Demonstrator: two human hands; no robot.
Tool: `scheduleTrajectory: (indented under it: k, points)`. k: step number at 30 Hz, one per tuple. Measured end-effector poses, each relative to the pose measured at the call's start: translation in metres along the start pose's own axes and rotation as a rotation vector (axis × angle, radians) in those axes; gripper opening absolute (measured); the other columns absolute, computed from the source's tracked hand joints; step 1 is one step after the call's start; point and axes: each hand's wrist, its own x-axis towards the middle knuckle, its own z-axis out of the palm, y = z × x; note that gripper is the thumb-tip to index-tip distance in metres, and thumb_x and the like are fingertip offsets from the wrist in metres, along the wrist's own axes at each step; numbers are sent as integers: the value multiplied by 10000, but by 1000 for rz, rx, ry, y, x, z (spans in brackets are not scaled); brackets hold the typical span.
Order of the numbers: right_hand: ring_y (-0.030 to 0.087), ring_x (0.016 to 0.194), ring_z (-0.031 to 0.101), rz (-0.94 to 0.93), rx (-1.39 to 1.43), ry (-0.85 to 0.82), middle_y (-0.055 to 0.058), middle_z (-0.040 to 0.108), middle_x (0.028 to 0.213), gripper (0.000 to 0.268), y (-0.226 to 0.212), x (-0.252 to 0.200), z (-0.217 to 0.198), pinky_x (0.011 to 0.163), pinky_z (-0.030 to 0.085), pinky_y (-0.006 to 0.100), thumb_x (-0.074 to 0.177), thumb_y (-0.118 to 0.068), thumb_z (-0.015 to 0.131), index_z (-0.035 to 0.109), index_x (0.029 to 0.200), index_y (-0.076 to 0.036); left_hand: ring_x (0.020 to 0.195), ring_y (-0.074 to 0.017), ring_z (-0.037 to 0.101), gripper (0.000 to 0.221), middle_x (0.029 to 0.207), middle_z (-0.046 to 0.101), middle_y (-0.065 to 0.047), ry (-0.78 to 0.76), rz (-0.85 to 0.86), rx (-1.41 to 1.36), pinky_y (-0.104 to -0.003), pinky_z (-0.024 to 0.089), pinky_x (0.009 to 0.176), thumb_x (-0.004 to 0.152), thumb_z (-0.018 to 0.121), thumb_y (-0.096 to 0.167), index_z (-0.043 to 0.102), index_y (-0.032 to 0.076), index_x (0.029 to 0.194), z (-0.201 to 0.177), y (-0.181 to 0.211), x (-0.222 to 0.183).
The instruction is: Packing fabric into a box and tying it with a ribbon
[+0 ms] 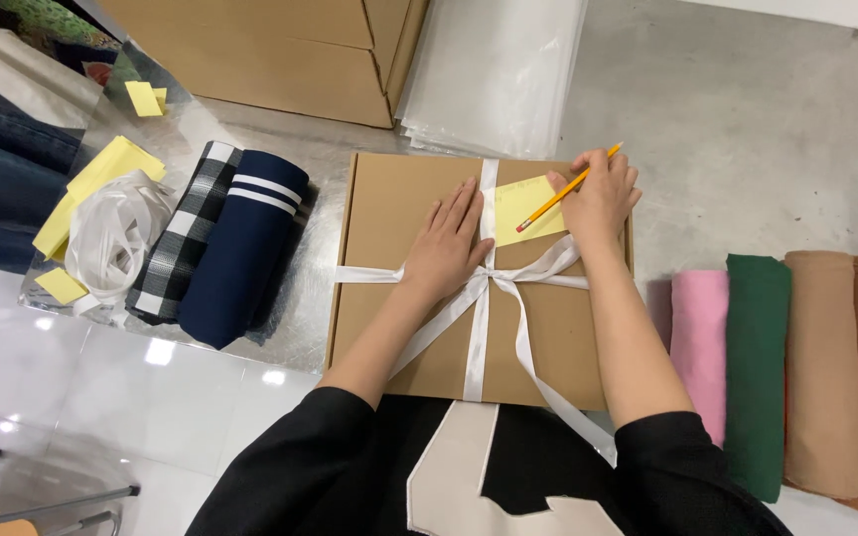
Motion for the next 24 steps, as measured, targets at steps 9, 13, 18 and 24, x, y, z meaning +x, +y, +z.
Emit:
scheduleTrajectory:
  k: [9,13,18,24]
  points:
    - [404,1244,491,51,-34,-162,139,495,1198,730,-68,-42,-45,1053,381,525,685,-534,985,549,1120,-144,1672,-337,18,826,1806,29,-158,-74,-89,-114,-503,164,1351,1063,575,537,268,116,1704,-6,1,6]
    - [362,1220,481,56,-78,-140,90,452,1193,724,-56,-39,-27,995,408,502,665,-490,991,516,1131,-206,1671,-335,25,833,1806,31,-151,-73,-102,-124,-504,162,1352,1056,600,529,267,129,1705,-4,0,6]
    - [398,1179,493,39,19,-11,116,474,1152,551,-25,-25,-24,974,389,535,851,-484,918,530,1112,-194,1645,-292,192,816,1779,177,-120,-45,-97,149,-472,328,1300,1027,527,677,338,223,1678,0,-2,10]
    - [340,1135,469,82,-58,96,68,441,1122,507,-11,-5,5,932,374,500,894,-493,884,495,1075,-224,1615,-274,274,592,1739,304,-100,13,-79,213,-448,404,1240,1114,459,526,417,249,1636,7,-9,14]
